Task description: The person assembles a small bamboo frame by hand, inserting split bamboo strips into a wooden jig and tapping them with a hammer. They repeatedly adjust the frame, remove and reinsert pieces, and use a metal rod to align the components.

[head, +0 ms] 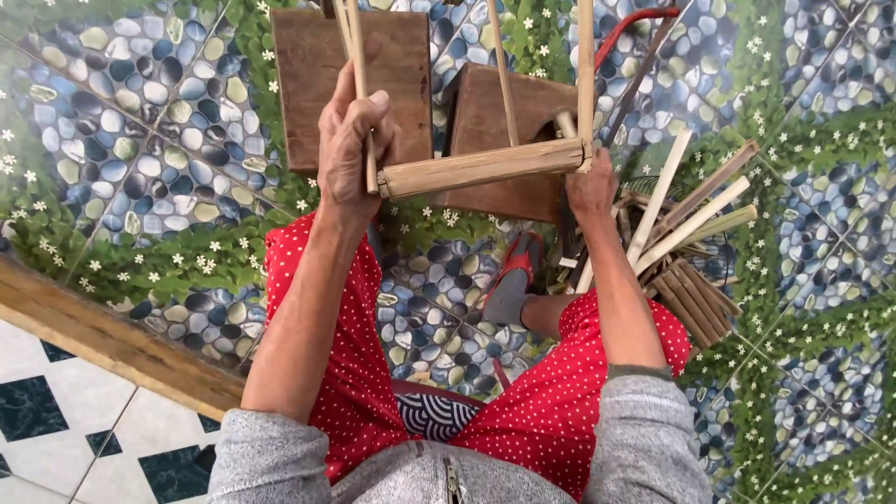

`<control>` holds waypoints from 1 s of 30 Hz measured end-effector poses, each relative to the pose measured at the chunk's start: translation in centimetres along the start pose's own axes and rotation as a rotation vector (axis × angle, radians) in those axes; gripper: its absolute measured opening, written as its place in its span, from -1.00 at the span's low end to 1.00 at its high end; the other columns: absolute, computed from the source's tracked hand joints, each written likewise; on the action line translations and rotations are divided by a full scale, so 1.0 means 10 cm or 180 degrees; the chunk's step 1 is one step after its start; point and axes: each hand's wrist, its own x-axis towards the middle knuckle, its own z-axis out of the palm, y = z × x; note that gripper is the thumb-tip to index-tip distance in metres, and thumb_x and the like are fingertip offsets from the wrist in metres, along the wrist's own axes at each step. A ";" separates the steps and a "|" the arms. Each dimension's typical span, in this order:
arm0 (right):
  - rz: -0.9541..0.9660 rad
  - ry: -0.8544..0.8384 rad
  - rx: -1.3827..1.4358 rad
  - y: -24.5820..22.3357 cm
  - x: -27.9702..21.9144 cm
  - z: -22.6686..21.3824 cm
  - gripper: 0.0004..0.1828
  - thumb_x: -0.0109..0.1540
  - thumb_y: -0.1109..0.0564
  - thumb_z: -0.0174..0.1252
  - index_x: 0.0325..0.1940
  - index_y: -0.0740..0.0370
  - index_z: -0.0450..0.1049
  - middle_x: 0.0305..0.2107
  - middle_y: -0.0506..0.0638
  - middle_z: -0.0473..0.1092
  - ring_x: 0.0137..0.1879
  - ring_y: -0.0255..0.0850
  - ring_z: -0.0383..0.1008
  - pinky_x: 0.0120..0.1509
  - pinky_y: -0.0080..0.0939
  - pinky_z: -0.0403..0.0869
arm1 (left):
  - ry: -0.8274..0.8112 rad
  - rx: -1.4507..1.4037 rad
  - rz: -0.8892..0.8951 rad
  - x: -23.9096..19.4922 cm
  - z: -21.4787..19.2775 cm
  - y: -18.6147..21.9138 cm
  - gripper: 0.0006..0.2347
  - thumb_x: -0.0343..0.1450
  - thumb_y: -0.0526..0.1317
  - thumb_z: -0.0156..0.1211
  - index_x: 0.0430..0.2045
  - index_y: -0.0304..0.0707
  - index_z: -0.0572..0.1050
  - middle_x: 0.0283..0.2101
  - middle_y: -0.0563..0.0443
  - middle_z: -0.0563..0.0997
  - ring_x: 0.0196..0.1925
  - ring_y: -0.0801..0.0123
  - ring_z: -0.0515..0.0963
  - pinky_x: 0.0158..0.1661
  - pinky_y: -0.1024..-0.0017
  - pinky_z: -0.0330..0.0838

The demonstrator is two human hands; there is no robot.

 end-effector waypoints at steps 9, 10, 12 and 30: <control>0.1182 -0.0439 0.4194 -1.94 -0.28 -1.63 -0.35 0.23 -0.46 0.05 0.02 0.10 0.53 -0.24 0.12 0.61 -0.67 -0.42 0.29 -0.65 -0.45 0.35 | 0.0116 0.0028 -0.0403 -0.02 0.05 0.02 -0.43 0.40 -0.24 0.25 0.39 -0.22 0.31 -0.72 0.34 0.23 -0.74 0.68 0.17 -0.69 0.65 0.34; 0.1181 -0.0440 0.4194 -2.02 -0.29 -1.69 -0.35 0.23 -0.46 0.05 0.02 0.10 0.53 -0.24 0.12 0.61 -0.67 -0.42 0.29 -0.65 -0.45 0.35 | 0.0117 0.0029 -0.0402 -0.01 0.04 0.01 -0.43 0.40 -0.24 0.25 0.39 -0.22 0.31 -0.72 0.34 0.23 -0.74 0.68 0.17 -0.69 0.65 0.34; 0.0968 -0.0758 0.3776 -2.20 -0.31 -1.80 -0.11 0.14 -0.63 -0.04 0.13 0.11 0.56 -0.43 -0.07 0.53 -0.57 -0.44 0.38 -0.65 -0.53 0.31 | -0.0119 -0.0019 -0.0399 0.01 0.00 -0.02 -0.46 0.44 -0.30 0.17 0.39 -0.28 0.28 -0.70 0.34 0.13 -0.74 0.69 0.09 -0.70 0.63 0.20; 0.0419 -0.0853 0.3546 -2.22 -0.56 -1.71 -0.79 0.33 0.00 0.20 -0.09 0.17 0.47 -0.49 0.02 0.50 -0.36 -0.24 0.55 0.00 -0.15 0.58 | -0.0408 0.1547 -0.0891 0.07 -0.16 0.35 -0.50 0.39 -0.30 0.01 0.31 -0.26 0.34 -0.49 0.22 0.34 -0.50 0.59 0.33 -0.50 0.62 0.50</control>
